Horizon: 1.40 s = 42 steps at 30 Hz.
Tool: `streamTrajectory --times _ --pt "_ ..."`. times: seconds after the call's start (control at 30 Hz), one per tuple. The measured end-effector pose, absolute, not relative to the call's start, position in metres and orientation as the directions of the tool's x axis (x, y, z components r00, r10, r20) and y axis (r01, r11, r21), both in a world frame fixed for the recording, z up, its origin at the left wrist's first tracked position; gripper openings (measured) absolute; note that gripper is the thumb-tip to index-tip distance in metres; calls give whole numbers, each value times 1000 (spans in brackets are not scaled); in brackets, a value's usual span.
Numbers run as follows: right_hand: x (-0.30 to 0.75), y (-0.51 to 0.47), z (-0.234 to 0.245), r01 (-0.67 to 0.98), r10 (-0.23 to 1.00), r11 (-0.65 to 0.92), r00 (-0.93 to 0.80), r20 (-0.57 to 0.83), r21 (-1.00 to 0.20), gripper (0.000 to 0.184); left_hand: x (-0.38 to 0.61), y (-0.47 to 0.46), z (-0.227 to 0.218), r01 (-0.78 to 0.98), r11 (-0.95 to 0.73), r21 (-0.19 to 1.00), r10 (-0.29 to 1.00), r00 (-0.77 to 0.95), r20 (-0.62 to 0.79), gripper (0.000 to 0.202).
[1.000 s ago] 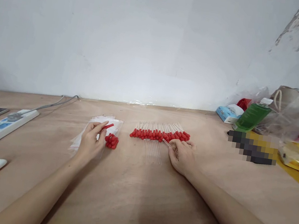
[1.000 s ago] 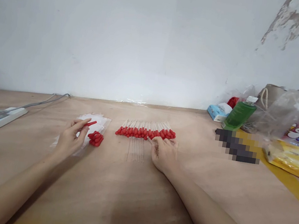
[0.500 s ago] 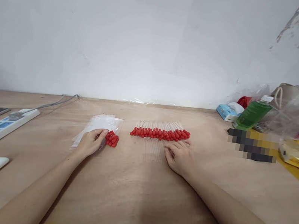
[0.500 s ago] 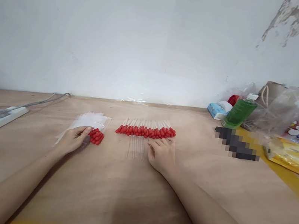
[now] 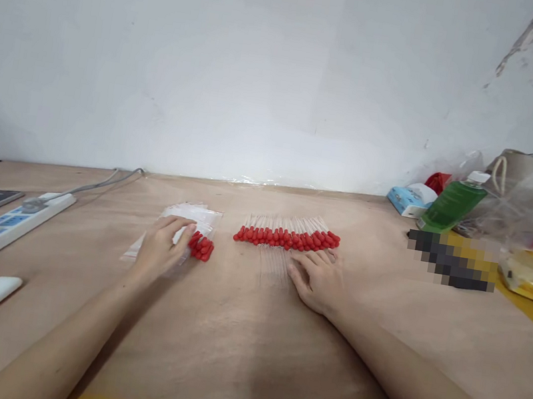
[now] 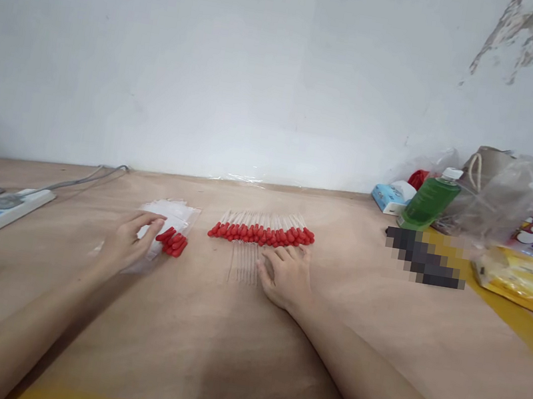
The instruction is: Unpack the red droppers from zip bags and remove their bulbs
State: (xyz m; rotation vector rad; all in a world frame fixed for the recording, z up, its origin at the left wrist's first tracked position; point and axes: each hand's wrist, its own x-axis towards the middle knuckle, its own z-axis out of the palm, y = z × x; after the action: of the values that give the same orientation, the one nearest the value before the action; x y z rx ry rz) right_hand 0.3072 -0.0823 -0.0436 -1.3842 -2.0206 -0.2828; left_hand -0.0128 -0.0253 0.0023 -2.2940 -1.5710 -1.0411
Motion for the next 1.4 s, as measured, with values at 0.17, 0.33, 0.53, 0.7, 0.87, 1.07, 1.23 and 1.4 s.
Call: streamTrajectory --times 0.17,0.33,0.53,0.7,0.87,1.07,1.23,1.4 --pt "314 -76 -47 872 745 414 -161 647 -260 22 35 -21 10 883 -468 33 784 397 478 21" --pt "323 -68 -51 853 730 422 -118 673 -308 23 67 -6 7 902 -428 50 844 380 379 26" --pt "321 -67 -50 855 731 412 -104 674 -315 22 75 4 4 904 -398 156 879 327 348 25" --pt "319 -69 -47 862 732 403 -103 673 -306 19 74 6 -1 907 -350 234 892 246 380 31" --pt "319 -69 -47 872 718 401 -109 687 -280 19 77 7 -1 906 -296 304 890 145 432 30" --pt "319 -69 -47 865 689 414 -92 719 -285 21 71 -11 9 833 -420 361 779 127 614 23" --pt "313 -76 -41 885 548 431 -101 830 -177 57 59 -40 -13 621 -760 191 525 415 743 23" --pt "308 -83 -37 815 507 578 -389 770 31 47 62 -57 -37 445 -881 161 409 545 732 27"
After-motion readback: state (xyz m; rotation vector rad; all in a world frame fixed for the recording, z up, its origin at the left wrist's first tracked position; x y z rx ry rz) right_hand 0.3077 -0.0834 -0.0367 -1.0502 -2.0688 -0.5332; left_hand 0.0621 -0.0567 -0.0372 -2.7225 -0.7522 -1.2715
